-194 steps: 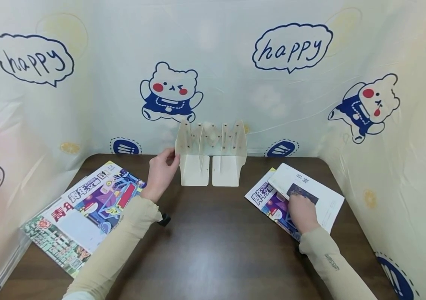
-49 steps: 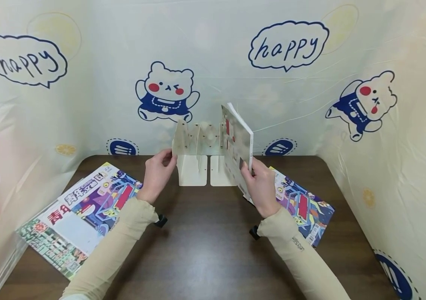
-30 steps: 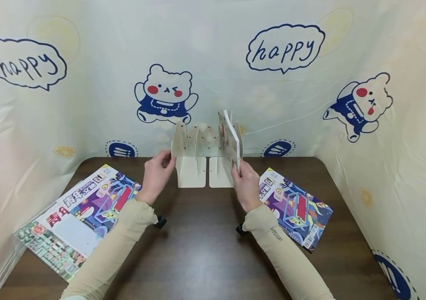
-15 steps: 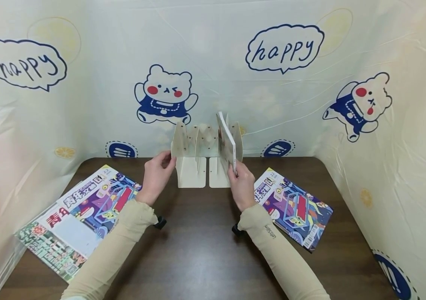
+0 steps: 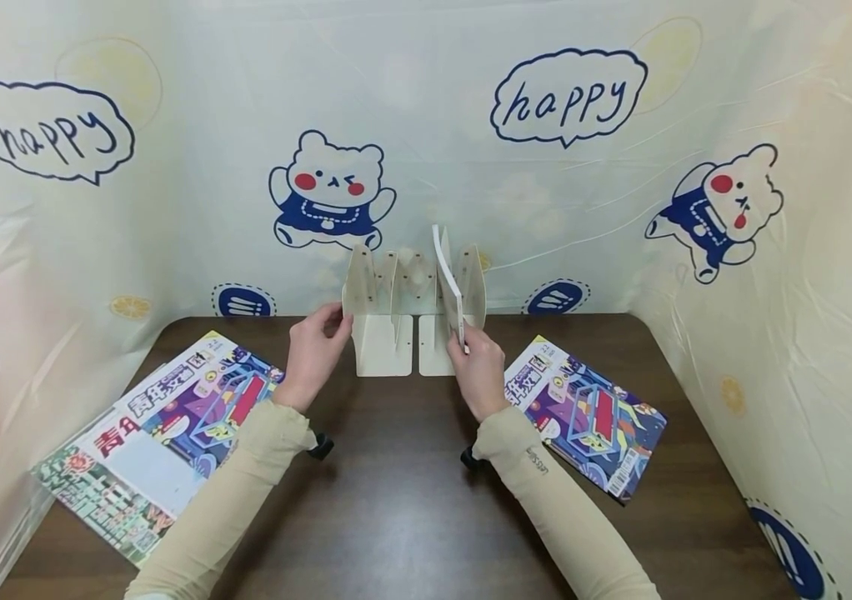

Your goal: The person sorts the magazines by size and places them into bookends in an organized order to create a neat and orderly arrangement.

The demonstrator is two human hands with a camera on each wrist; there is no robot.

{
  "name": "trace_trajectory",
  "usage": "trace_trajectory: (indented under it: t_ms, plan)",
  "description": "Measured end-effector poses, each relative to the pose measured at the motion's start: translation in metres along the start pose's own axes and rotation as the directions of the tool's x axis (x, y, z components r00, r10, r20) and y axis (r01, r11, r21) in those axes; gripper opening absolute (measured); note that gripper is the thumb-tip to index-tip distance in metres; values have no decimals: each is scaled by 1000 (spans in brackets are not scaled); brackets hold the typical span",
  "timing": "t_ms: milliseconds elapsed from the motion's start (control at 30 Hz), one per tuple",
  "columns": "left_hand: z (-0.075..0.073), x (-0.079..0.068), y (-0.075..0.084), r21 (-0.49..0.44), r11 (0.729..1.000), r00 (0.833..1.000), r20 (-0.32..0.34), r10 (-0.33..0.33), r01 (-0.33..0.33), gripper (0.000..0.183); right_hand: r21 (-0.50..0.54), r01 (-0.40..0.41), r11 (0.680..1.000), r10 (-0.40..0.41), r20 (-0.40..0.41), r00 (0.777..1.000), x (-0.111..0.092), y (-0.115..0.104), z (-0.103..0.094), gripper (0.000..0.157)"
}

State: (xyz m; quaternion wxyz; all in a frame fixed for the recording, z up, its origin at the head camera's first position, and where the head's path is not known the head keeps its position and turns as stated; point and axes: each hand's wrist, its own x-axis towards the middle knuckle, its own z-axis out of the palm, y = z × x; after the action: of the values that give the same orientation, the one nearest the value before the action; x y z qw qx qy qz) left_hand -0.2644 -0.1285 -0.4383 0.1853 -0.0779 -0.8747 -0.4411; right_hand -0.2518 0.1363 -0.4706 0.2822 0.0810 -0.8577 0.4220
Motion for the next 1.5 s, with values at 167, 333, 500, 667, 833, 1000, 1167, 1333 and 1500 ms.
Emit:
trace_trajectory:
  t_ms: [167, 333, 500, 667, 833, 1000, 1167, 1333, 1500]
  plan:
    - [1, 0, -1, 4, 1000, 1000, -4, 7, -7, 33, -10, -30, 999, 31, 35, 999, 3, 0, 0, 29]
    - [1, 0, -2, 2, 1000, 1000, 4, 6, -6, 34, -26, -22, 999, 23, 42, 999, 6, 2, 2, 27]
    - [0, 0, -2, -2, 1000, 1000, 7, 4, -4, 35, -30, -22, 999, 24, 53, 998, 9, -1, 2, 24]
    - [-1, 0, -1, -13, 1000, 1000, 9, 0, 0, 36, -22, -35, 999, 37, 83, 996, 10, -3, 2, 16]
    - [-1, -1, 0, -19, 1000, 1000, 12, -4, 5, 36, -30, -34, 999, 37, 118, 992, 10, -5, 0, 12]
    - [0, 0, 0, -7, 1000, 1000, 1, 8, -8, 34, -54, -17, 998, 25, 150, 988, 8, -6, -1, 25]
    - [1, 0, -1, -7, 1000, 1000, -8, 13, -13, 34, -65, -21, 998, 33, 181, 983, 7, -7, -3, 34]
    - [1, 0, -1, 0, 1000, 1000, -12, 9, -9, 35, -78, -28, 997, 44, 216, 975, 5, -8, -5, 41]
    - [1, 0, 0, -3, 1000, 1000, -13, 15, -15, 35, -82, -47, 996, 67, 269, 961, 3, -8, -6, 44]
